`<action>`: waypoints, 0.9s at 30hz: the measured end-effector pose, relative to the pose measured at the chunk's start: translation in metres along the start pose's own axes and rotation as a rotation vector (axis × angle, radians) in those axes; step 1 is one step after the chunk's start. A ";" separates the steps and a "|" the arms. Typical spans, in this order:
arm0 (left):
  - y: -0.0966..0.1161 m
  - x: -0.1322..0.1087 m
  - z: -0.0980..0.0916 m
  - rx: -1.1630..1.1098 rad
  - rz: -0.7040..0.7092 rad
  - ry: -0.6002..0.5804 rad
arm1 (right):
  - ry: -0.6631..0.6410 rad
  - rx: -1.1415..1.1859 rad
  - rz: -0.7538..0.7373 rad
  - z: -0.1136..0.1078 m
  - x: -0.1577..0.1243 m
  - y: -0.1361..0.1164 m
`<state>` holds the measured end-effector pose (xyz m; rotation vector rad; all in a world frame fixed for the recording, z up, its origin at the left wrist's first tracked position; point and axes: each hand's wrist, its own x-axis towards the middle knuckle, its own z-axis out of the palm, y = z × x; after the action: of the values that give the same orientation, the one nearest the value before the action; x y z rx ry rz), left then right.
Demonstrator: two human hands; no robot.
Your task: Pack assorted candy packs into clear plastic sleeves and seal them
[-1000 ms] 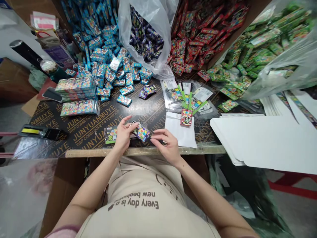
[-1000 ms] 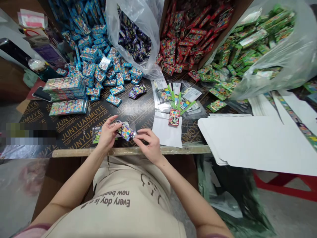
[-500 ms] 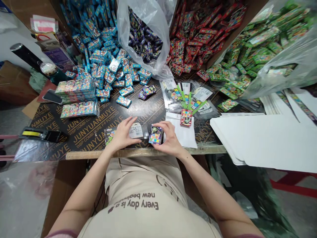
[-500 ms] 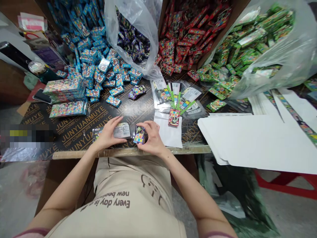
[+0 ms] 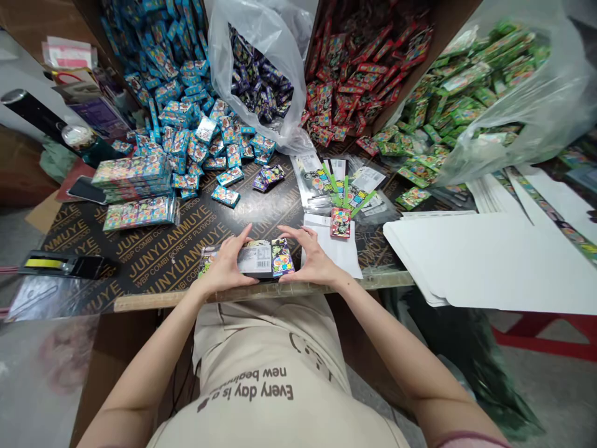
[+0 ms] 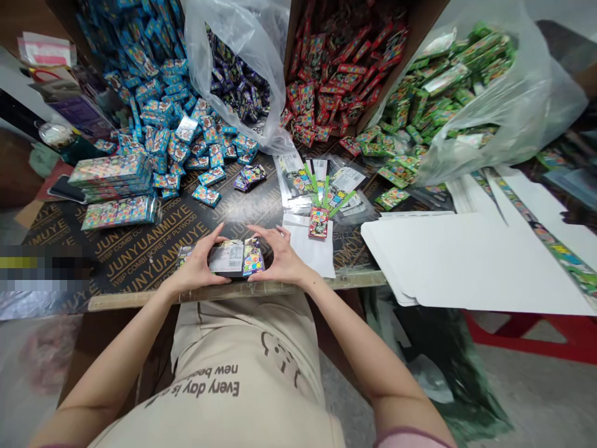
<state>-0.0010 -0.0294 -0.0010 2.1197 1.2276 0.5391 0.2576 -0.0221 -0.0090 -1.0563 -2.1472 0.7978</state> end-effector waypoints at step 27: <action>-0.015 0.044 0.044 0.402 0.001 0.024 | 0.237 -0.576 0.606 -0.051 0.084 0.109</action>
<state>0.0385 0.0010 -0.0413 2.4479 1.4448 0.3378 0.3037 0.1151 -0.0349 -2.0443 -1.8964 0.2581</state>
